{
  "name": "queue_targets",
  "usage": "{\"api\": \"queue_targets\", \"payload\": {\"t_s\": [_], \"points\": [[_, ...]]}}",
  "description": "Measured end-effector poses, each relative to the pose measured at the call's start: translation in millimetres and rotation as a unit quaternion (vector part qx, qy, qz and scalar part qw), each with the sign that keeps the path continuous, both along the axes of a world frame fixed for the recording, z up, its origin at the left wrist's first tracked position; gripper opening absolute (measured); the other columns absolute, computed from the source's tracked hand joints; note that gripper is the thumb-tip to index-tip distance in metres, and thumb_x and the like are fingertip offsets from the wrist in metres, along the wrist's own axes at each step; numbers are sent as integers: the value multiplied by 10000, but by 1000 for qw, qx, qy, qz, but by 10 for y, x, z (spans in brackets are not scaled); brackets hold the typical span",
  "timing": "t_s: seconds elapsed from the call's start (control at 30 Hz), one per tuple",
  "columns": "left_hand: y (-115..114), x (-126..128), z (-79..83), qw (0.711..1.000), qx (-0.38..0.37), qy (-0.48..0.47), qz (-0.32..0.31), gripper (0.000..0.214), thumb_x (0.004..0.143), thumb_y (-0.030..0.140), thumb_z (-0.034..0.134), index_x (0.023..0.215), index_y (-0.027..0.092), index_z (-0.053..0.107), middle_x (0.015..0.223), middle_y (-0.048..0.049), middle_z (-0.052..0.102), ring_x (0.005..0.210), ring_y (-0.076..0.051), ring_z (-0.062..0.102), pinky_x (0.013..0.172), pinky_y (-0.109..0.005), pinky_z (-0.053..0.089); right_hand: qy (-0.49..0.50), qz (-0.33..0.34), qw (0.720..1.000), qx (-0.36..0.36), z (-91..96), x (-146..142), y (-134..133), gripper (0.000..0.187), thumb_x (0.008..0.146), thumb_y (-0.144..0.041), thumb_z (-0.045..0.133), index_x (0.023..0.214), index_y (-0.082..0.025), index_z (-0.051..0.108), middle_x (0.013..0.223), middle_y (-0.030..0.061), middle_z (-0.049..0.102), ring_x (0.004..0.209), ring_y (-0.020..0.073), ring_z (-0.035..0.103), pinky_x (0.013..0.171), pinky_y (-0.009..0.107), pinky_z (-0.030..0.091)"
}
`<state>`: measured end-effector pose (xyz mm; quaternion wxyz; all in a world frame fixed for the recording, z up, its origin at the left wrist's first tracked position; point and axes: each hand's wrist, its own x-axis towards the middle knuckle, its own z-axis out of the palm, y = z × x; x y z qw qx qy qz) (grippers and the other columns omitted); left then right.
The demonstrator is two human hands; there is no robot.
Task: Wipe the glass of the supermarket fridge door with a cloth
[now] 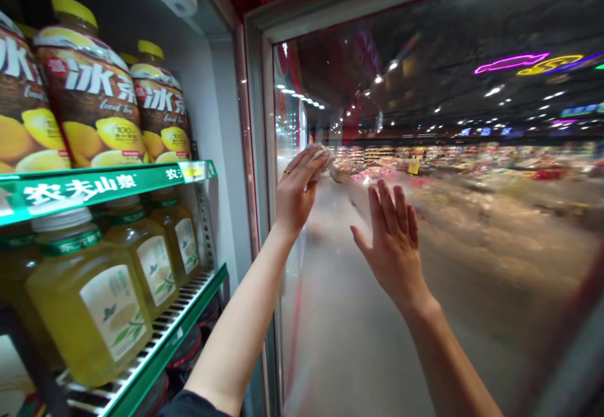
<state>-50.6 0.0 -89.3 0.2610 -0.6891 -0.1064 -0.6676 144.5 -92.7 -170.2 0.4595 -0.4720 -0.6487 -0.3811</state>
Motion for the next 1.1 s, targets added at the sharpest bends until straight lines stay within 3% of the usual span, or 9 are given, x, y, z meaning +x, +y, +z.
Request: {"api": "queue_targets", "payload": {"t_s": [0.13, 0.33, 0.53, 0.77, 0.97, 1.03, 1.1], "points": [[117, -115, 77, 1000, -9, -21, -3, 640, 989, -31, 517, 1476, 368, 636, 1510, -7, 706, 1491, -190, 604, 1287, -446, 513, 0, 13, 1000, -17, 4, 31, -18, 927, 1056, -330, 612, 1778, -305, 31, 1815, 139, 314, 1698, 336, 246, 1340, 648, 273], [59, -191, -98, 1000, -4, 1, 20, 539, 1006, -23, 479, 1395, 302, 662, 1487, -32, 723, 1496, -175, 602, 1267, -417, 526, -5, 20, 999, -38, 1, 84, 12, 982, 1034, -351, 643, 1776, -306, 2, 1837, 131, 258, 1709, 352, 201, 1354, 662, 218], [137, -373, 204, 996, -85, -6, 17, 561, 1000, 9, 460, 1396, 345, 673, 1550, -18, 675, 1531, -204, 565, 1341, -517, 454, -11, 41, 999, -32, -30, -74, -1, 899, 1078, -281, 543, 1771, -342, -27, 1820, 105, 318, 1692, 310, 269, 1354, 615, 273], [158, -527, -28, 995, -87, -31, 31, 509, 1062, 82, 453, 1441, 351, 660, 1534, -37, 681, 1521, -236, 579, 1333, -570, 460, -3, 31, 999, -25, -148, -275, 128, 963, 1050, -308, 610, 1771, -319, -28, 1821, 100, 313, 1676, 310, 314, 1359, 565, 265], [273, -629, 294, 996, -74, -26, 37, 473, 1084, 95, 423, 1411, 321, 679, 1527, -49, 683, 1538, -238, 553, 1365, -548, 399, -5, 33, 999, -23, -142, -244, 116, 977, 1042, -311, 641, 1771, -330, -9, 1819, 89, 318, 1675, 297, 317, 1364, 541, 261], [243, -619, 229, 996, -58, -35, 61, 459, 1090, 97, 424, 1404, 314, 678, 1505, -56, 696, 1519, -238, 572, 1345, -536, 430, -10, 30, 999, -24, -140, -231, 110, 985, 1037, -317, 652, 1773, -325, -3, 1817, 89, 322, 1674, 298, 318, 1362, 536, 267], [167, -568, 20, 994, -41, -55, 83, 448, 1094, 97, 421, 1392, 311, 679, 1472, -62, 714, 1487, -237, 602, 1309, -541, 479, -13, 28, 999, -29, -144, -222, 114, 994, 1034, -321, 653, 1773, -326, -13, 1821, 86, 312, 1676, 301, 312, 1362, 537, 265]]}}
